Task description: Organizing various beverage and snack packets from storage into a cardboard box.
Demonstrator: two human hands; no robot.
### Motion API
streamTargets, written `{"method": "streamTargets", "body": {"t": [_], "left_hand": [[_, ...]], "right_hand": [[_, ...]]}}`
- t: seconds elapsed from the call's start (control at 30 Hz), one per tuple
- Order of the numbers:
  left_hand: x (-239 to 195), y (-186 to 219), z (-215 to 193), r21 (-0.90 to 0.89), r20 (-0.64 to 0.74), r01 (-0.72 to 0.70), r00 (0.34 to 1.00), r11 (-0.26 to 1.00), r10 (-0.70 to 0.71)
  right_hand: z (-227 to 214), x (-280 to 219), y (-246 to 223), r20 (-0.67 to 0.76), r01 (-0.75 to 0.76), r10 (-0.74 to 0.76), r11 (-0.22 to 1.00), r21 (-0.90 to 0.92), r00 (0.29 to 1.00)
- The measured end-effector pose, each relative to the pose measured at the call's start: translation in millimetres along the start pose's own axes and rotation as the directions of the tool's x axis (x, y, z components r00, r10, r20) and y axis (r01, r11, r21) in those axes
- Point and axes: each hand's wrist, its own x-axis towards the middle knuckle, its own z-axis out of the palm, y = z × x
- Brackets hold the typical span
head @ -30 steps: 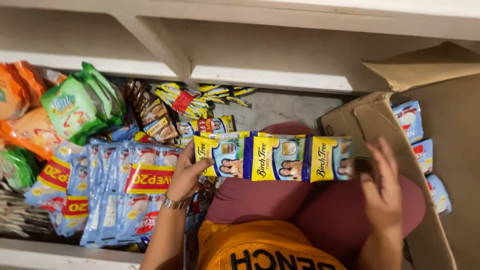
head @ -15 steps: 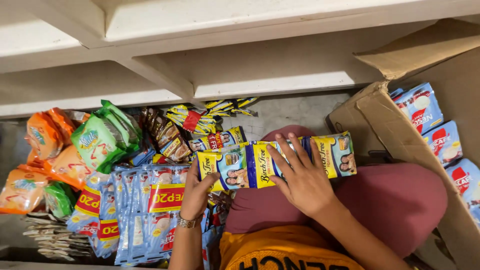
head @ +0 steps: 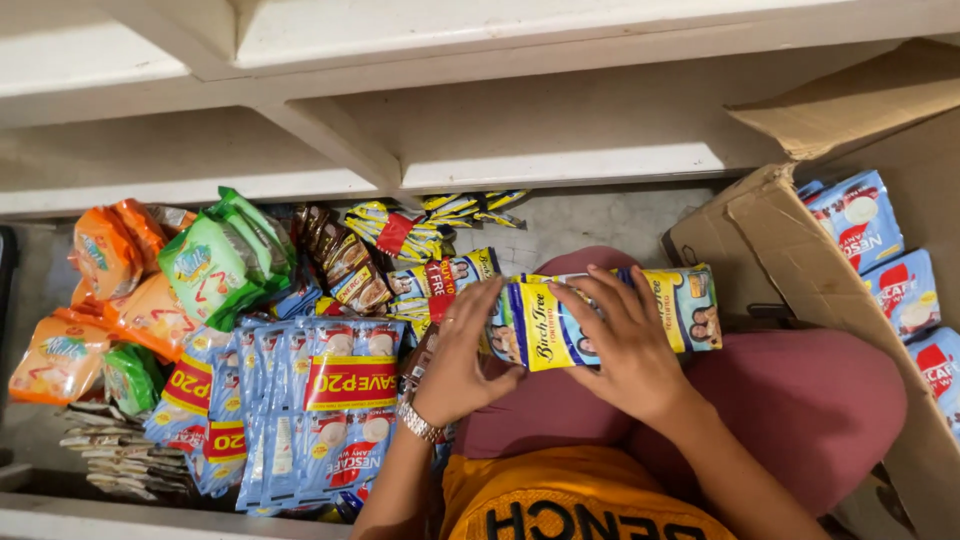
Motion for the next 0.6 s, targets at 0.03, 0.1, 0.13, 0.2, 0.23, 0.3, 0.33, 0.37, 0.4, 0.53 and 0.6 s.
{"method": "streamTargets", "body": {"t": [0.03, 0.1, 0.13, 0.2, 0.23, 0.3, 0.33, 0.37, 0.4, 0.53, 0.6], "left_hand": [[-0.1, 1.6, -1.9, 0.002, -0.005, 0.003, 1.000, 1.000, -0.003], [3.7, 4.4, -5.4, -0.014, 0.068, -0.045, 0.997, 0.999, 0.046], [2.6, 6.7, -6.7, -0.015, 0.069, -0.047, 0.996, 0.999, 0.048], [0.6, 11.5, -8.4, -0.074, 0.099, 0.030, 0.995, 0.997, -0.022], [-1.4, 14.4, -8.0, -0.076, 0.102, 0.028, 0.995, 0.997, -0.020], [-5.2, 20.4, -8.2, -0.204, -0.003, -0.049, 0.999, 0.978, 0.049], [-6.4, 21.1, -3.9, -0.203, -0.002, -0.051, 0.999, 0.978, 0.052], [-7.8, 21.9, 0.2, -0.228, -0.042, -0.078, 0.997, 0.971, 0.070], [-8.1, 22.6, 4.4, -0.251, -0.085, -0.108, 0.992, 0.962, 0.089], [-5.7, 21.3, 45.1, -0.747, -0.147, -0.139, 0.988, 0.650, 0.043], [-1.5, 30.3, 57.1, -0.888, -0.210, -0.195, 0.978, 0.417, 0.010]], "right_hand": [[-0.6, -0.5, -0.4, 0.001, 0.006, -0.006, 1.000, 0.002, 1.000], [-2.8, -0.7, 0.2, -0.035, 0.030, -0.026, 0.989, 0.143, 0.999], [-3.2, -1.0, 0.1, -0.035, 0.028, -0.024, 0.989, 0.142, 0.999], [-4.0, -2.2, 0.8, -0.033, 0.029, -0.023, 0.980, 0.197, 0.999], [-3.6, -3.6, 0.8, -0.034, 0.025, -0.019, 0.980, 0.195, 0.999], [-2.8, -5.7, 0.4, -0.069, 0.039, -0.019, 0.953, 0.301, 0.997], [-2.3, -6.1, -0.4, -0.072, 0.039, -0.018, 0.953, 0.300, 0.997], [-1.9, -6.5, -1.5, -0.087, 0.063, -0.038, 0.950, 0.306, 0.995], [-1.9, -6.1, -2.0, -0.104, 0.089, -0.060, 0.947, 0.309, 0.993], [3.3, -10.3, -7.5, -0.160, 0.088, -0.037, 0.942, 0.325, 0.986], [5.7, -12.4, -9.6, -0.239, 0.107, -0.051, 0.968, 0.228, 0.970]]}}
